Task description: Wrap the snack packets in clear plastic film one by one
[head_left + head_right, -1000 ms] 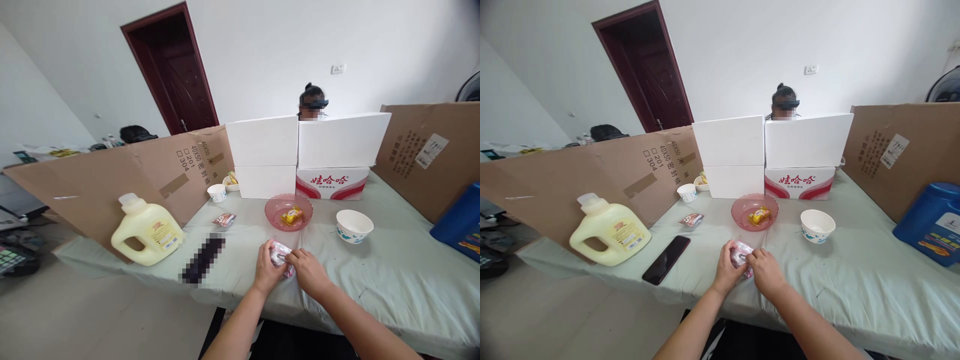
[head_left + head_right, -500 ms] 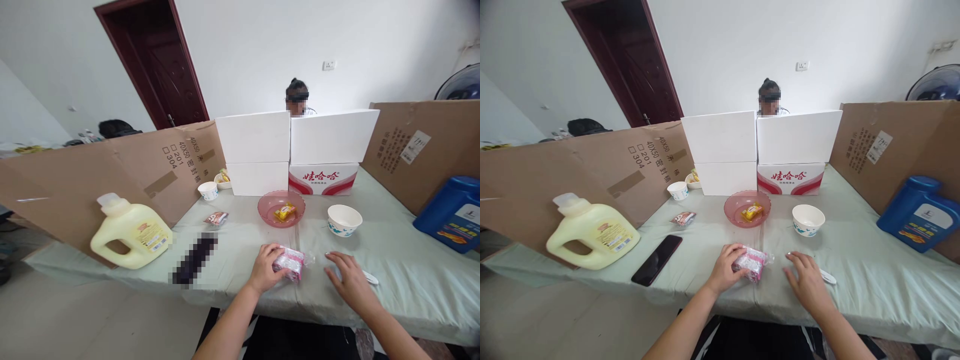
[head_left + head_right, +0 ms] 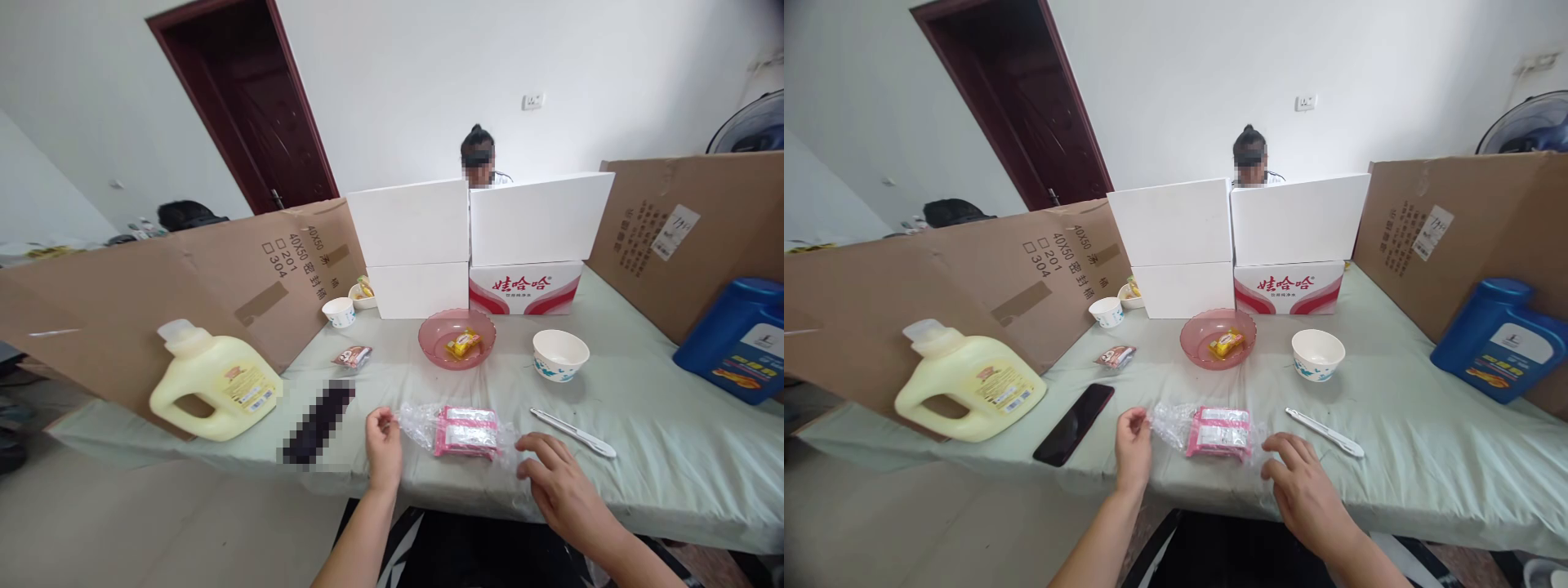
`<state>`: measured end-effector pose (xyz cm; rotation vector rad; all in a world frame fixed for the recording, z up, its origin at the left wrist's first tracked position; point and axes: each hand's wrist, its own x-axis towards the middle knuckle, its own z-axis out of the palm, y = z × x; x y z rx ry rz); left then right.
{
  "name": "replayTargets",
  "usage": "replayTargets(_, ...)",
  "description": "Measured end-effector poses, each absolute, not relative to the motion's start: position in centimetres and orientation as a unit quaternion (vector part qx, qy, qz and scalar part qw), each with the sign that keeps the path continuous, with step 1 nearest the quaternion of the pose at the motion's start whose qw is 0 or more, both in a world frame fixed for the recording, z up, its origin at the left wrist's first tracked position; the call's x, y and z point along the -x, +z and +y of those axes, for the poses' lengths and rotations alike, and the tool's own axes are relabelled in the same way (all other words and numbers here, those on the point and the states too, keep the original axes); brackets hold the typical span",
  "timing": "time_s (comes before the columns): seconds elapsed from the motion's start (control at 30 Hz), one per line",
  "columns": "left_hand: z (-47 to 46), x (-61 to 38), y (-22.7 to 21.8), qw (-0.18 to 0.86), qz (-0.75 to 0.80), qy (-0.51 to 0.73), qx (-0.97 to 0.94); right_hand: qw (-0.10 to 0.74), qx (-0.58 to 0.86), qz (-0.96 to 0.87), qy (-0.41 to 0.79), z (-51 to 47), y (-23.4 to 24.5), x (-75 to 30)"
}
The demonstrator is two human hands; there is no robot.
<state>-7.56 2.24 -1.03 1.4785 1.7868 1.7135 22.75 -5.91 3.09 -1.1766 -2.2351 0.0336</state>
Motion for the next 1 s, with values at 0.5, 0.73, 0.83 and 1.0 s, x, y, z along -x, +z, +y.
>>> replayTargets(0.5,-5.4,6.2,4.5,0.110,0.459,0.129,-0.872,0.156,0.552,-0.812,0.107,-6.9,1.4,-21.9)
replayTargets(0.73,-5.0,2.7,5.9,0.102,0.403,0.186,-0.891,0.182,0.581,-0.792,0.049,-4.3,2.6,-20.1)
replayTargets(0.83,-3.1,0.7,5.6,0.075,0.361,0.196,-0.909,0.241,0.550,-0.799,0.027,-2.1,2.7,-19.2)
replayTargets(1.0,0.9,1.0,3.7,0.055,0.439,0.122,-0.889,0.263,0.532,-0.805,-0.010,0.3,-0.5,-19.7)
